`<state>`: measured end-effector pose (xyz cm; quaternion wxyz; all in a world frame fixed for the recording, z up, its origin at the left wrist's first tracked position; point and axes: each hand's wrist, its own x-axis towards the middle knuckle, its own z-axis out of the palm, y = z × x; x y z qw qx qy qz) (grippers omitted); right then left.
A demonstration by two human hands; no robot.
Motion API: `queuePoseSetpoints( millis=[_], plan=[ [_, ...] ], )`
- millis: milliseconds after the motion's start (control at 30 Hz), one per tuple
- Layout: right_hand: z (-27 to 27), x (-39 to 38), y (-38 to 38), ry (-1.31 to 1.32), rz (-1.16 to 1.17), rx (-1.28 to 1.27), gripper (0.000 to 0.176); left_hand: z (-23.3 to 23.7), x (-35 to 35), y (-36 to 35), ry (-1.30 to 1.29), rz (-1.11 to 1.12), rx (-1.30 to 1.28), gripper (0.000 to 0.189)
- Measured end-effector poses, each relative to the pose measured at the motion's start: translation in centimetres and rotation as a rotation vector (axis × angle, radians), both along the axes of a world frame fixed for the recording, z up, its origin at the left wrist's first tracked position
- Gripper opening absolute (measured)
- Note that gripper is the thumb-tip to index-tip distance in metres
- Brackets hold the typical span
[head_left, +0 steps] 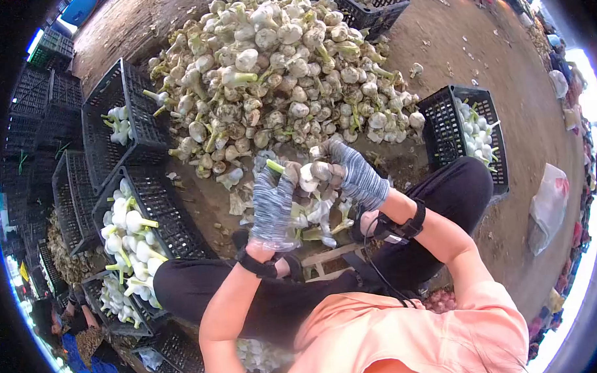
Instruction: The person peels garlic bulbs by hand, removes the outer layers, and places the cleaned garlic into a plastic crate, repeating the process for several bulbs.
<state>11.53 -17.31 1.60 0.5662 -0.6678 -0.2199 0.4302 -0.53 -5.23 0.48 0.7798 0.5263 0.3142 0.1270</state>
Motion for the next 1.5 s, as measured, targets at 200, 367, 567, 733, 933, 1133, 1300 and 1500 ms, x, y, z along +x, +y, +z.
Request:
queuePoseSetpoints(
  millis=[200, 367, 567, 733, 933, 1133, 1300, 1500],
  plan=[
    [0.4, 0.1, -0.2, 0.134, 0.006, 0.050, 0.025, -2.5, -0.1, 0.2, -0.023, 0.017, -0.067, 0.029],
    [0.1, 0.2, 0.0, 0.233, -0.028, -0.019, 0.027, -2.2, 0.1, -0.1, -0.002, -0.026, 0.013, 0.028],
    [-0.7, 0.4, -0.6, 0.031, 0.020, 0.090, 0.029, -2.3, 0.3, -0.4, -0.036, -0.018, 0.027, 0.025],
    [-1.5, 1.1, -0.8, 0.000, 0.081, 0.117, 0.030, -2.1, 0.2, -0.4, -0.062, -0.004, -0.066, 0.025],
    [-1.6, 0.3, -0.7, 0.319, -0.054, 0.078, 0.037, -2.4, 0.6, -0.9, 0.031, -0.018, 0.065, 0.020],
    [-9.3, 4.4, -4.3, 0.807, -0.176, 0.123, 0.021, -1.7, 0.9, -2.1, 0.282, -0.180, -0.197, 0.037],
    [-10.8, 13.6, -13.5, 0.512, -0.852, 0.770, 0.036, -3.2, 0.3, -2.4, 0.220, -0.236, -0.171, 0.034],
    [-12.6, 15.3, -11.7, 0.458, -1.037, 0.651, 0.035, -3.7, -0.3, -2.2, 0.187, -0.319, -0.106, 0.023]
  ],
)
